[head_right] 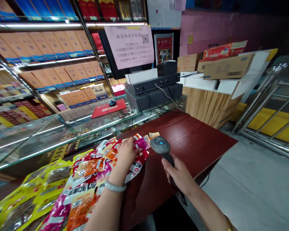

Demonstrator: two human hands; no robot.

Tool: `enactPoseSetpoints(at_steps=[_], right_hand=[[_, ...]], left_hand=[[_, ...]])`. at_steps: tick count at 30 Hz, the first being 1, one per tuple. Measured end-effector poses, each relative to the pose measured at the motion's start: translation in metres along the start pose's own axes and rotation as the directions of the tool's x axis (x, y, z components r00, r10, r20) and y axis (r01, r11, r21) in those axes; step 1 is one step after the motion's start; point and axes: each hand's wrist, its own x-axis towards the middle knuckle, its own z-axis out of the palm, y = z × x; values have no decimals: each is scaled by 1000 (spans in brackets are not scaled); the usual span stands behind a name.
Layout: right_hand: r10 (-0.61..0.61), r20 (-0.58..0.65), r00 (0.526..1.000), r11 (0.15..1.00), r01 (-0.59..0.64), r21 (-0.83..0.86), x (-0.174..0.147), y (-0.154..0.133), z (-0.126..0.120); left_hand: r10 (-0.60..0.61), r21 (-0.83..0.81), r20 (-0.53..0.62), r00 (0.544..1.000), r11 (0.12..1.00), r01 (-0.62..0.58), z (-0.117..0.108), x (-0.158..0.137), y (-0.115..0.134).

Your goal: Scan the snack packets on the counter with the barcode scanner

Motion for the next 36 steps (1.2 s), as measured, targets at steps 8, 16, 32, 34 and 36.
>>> enactPoseSetpoints(at_steps=[8,16,32,34,36], right_hand=[[2,1,1000,1000,-2,22,1,-3,1],[-47,64,997,998,45,34,-2,-10,4],[-38,43,998,999,38,-5,1,-6,4],[-35,29,999,999,35,2,1,-4,2],[-30,32,999,1000,30,-6,1,-3,1]], left_hand=[[-180,-185,-162,970,971,150,-1,6,-13],[-333,-671,-113,936,721,175,2,6,-5],[-54,-822,68,996,563,87,16,11,-8],[-52,-524,56,997,849,73,4,6,-13],[-42,-201,130,991,977,68,-6,-1,-15]])
